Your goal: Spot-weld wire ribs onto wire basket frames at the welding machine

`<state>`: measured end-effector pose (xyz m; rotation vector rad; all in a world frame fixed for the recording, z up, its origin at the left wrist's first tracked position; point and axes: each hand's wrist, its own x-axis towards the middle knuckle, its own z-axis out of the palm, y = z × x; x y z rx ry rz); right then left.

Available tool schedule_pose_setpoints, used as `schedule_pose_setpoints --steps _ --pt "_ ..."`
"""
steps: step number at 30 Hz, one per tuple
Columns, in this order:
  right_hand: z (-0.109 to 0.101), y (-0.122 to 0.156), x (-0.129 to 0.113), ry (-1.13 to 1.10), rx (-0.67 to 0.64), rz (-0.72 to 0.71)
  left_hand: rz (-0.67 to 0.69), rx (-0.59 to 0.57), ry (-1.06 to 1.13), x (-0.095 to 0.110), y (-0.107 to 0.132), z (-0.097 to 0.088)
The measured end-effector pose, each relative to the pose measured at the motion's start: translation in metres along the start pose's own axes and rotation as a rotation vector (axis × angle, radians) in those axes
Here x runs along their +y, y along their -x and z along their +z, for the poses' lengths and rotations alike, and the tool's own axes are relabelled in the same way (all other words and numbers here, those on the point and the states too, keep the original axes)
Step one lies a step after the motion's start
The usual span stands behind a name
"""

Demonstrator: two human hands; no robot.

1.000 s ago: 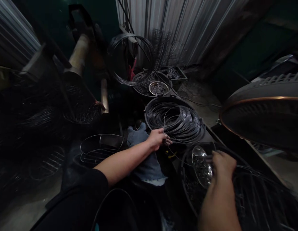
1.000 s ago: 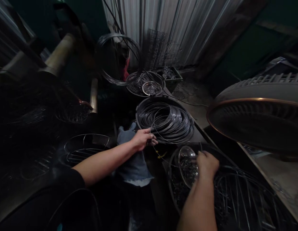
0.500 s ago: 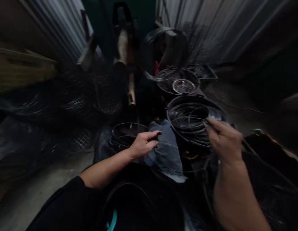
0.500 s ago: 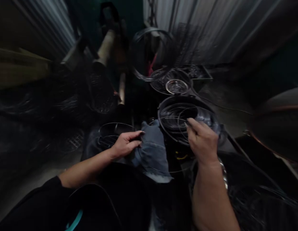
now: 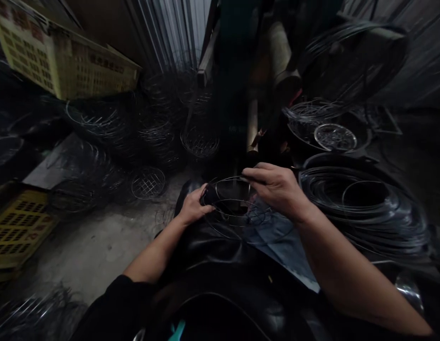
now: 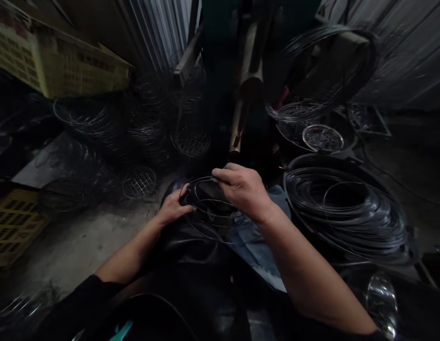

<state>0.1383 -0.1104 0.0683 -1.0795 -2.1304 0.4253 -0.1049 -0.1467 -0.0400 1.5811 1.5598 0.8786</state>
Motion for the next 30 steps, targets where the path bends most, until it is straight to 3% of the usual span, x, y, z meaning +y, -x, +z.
schedule_pose_setpoints --steps 4,9,13,17,22,25,30 --pt "-0.008 -0.010 0.007 0.002 -0.096 0.124 0.095 -0.015 0.104 -0.003 -0.009 -0.002" --pt "-0.034 -0.020 0.012 0.131 -0.012 0.299 0.229 0.027 0.076 0.030 -0.034 -0.020" --pt "-0.038 -0.022 0.019 -0.138 -0.013 0.419 0.339 0.061 -0.033 0.048 -0.056 -0.025" --pt "-0.016 -0.015 0.043 -0.338 -0.005 0.533 0.431 0.090 -0.114 0.049 -0.071 -0.016" --pt "0.006 -0.005 0.067 -0.442 0.265 0.674 0.637 0.108 -0.236 0.042 -0.088 0.002" --pt "0.010 -0.006 0.074 -0.467 0.427 0.681 0.739 0.137 -0.306 0.043 -0.098 0.011" --pt "0.013 -0.010 0.084 -0.455 0.583 0.651 0.830 0.169 -0.337 0.049 -0.113 0.019"
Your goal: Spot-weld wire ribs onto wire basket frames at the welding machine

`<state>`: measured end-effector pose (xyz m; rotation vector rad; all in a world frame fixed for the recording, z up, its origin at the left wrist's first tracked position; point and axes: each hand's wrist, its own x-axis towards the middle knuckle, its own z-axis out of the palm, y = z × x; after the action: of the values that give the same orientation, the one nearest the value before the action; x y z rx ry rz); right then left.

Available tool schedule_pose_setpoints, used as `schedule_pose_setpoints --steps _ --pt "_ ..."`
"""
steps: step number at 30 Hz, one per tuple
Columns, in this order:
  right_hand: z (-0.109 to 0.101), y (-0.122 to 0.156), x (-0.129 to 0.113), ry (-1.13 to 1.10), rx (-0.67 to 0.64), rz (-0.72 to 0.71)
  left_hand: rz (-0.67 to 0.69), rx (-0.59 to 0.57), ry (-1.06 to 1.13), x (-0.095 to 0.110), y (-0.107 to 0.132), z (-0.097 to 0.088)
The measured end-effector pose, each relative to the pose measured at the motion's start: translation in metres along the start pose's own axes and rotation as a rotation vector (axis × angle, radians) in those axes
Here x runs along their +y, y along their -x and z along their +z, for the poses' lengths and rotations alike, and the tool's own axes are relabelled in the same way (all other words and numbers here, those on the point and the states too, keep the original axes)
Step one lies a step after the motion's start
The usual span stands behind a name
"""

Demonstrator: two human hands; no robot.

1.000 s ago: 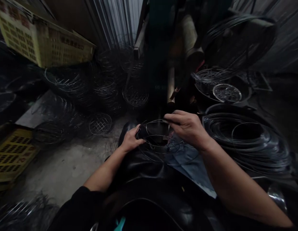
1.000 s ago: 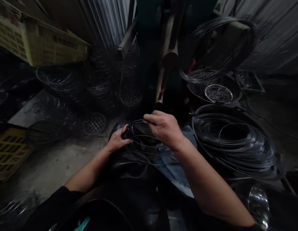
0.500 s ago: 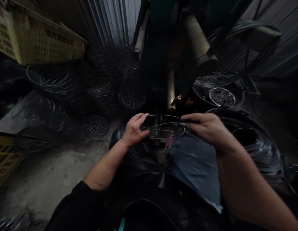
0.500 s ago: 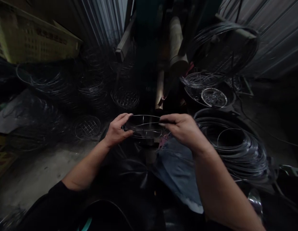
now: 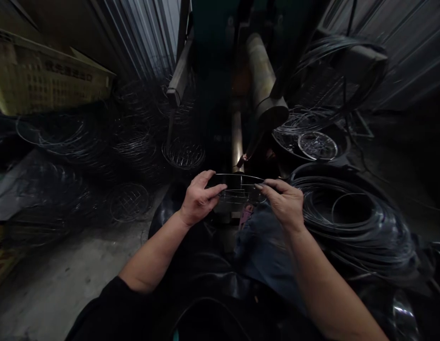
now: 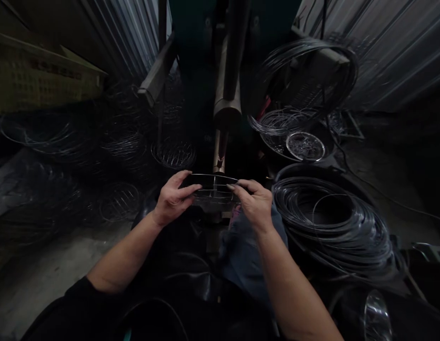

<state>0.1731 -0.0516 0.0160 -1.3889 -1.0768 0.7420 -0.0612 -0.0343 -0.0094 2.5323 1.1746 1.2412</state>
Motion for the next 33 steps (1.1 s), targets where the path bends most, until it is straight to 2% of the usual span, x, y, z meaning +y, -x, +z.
schedule_pose_setpoints --steps 4,8,16,33 --pt "0.004 -0.006 0.009 -0.052 0.086 -0.054 0.009 0.008 -0.011 -0.004 -0.009 0.004" --pt "0.007 -0.013 0.014 -0.045 0.121 -0.081 0.061 0.069 -0.010 -0.010 -0.016 0.009" --pt "0.011 -0.029 0.016 0.018 0.194 -0.256 0.079 0.092 0.001 -0.022 -0.031 0.020" --pt "0.019 -0.050 0.022 -0.070 0.196 -0.298 0.101 0.111 0.044 -0.037 -0.048 0.027"
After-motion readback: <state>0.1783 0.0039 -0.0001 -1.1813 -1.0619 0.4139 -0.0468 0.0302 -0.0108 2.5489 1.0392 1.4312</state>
